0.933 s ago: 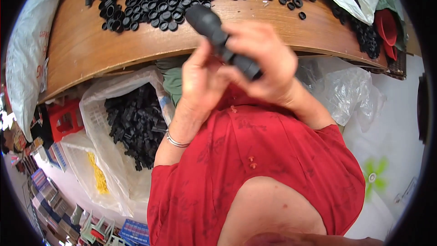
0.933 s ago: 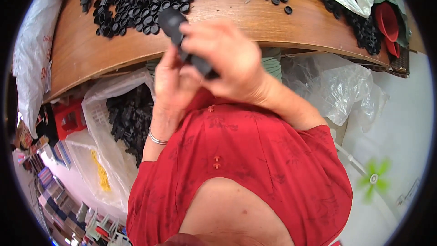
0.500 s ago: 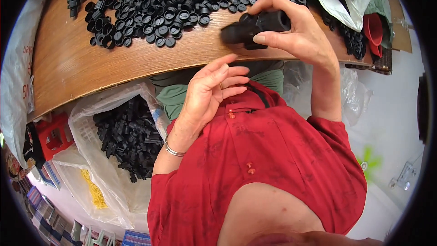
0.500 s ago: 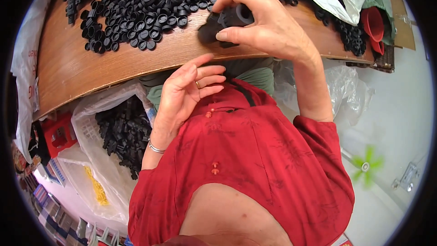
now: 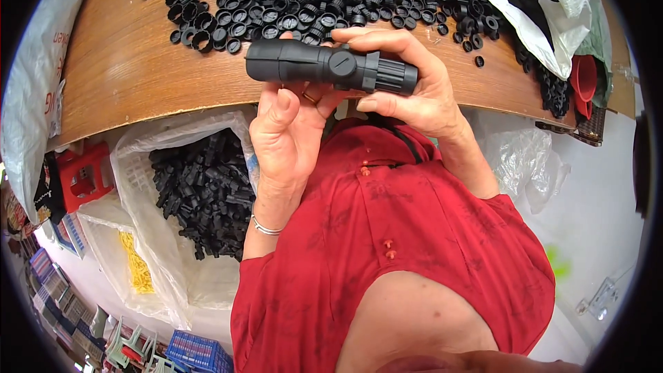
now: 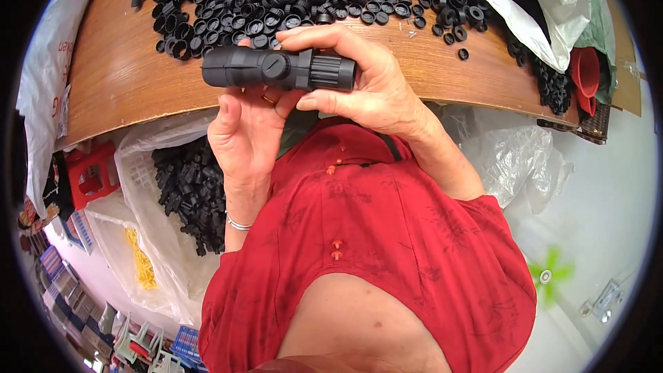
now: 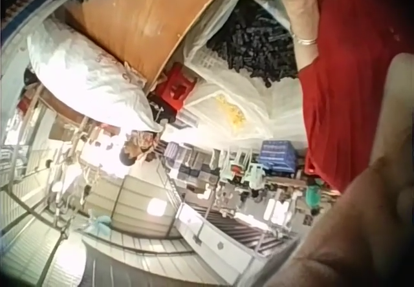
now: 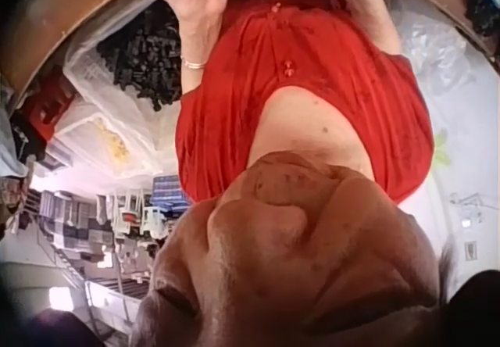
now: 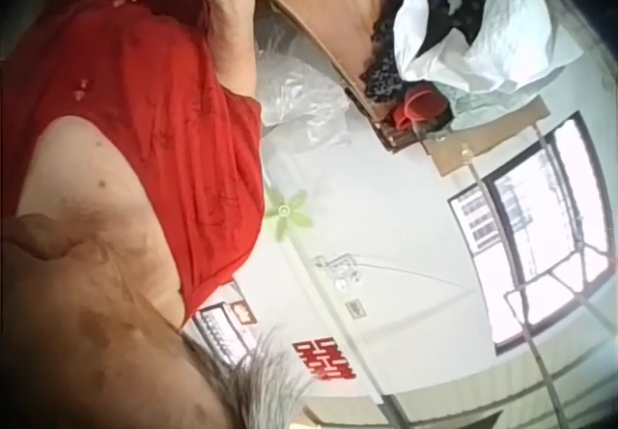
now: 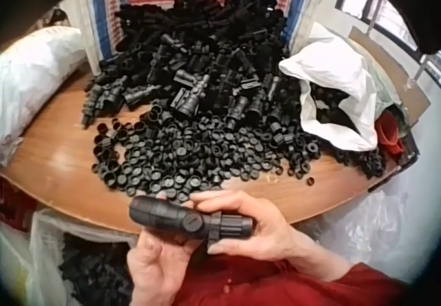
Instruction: The person assembles plastic scopes by attaching caps and rings to the scope bodies by hand.
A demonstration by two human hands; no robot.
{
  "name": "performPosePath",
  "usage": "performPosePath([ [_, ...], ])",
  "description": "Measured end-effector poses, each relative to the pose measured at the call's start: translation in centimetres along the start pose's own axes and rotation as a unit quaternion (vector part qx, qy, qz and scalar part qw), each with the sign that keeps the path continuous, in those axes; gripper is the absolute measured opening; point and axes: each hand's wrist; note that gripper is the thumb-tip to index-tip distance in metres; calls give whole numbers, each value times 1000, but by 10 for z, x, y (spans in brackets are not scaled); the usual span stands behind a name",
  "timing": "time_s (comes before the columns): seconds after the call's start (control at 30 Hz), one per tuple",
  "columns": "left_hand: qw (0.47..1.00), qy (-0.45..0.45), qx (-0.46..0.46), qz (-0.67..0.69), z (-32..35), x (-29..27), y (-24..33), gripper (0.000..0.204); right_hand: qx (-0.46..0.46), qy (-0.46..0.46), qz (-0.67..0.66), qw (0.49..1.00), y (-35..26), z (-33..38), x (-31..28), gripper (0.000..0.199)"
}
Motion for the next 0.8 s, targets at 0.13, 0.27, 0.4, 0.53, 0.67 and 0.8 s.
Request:
performPosePath([
  [0.13,999,39,17,9,3,0,0,72,13,25,-29,999,6,3,12,51],
  [0.27,997,63,24,26,5,-1,0,73,-102,24,113,988,14,3,23,53],
  [0.4,993,108,42,-3,4,-1,8,72,-201,-34,202,958,7,-1,30,56],
  [0.53,993,113,35,7,-1,1,9,68,-164,65,140,974,12,1,27,56],
  [0.67,991,117,55,18,0,0,4,64,-201,79,169,962,10,4,19,50],
  [0.8,991,101,76,32,-2,5,6,64,-119,49,204,970,2,13,9,45],
])
Point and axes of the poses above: each hand's wrist, its own z-axis away from the middle knuckle, its own x-axis out of the palm, y = z × x, and after that the axes turned 13 degrees about y, right-handed
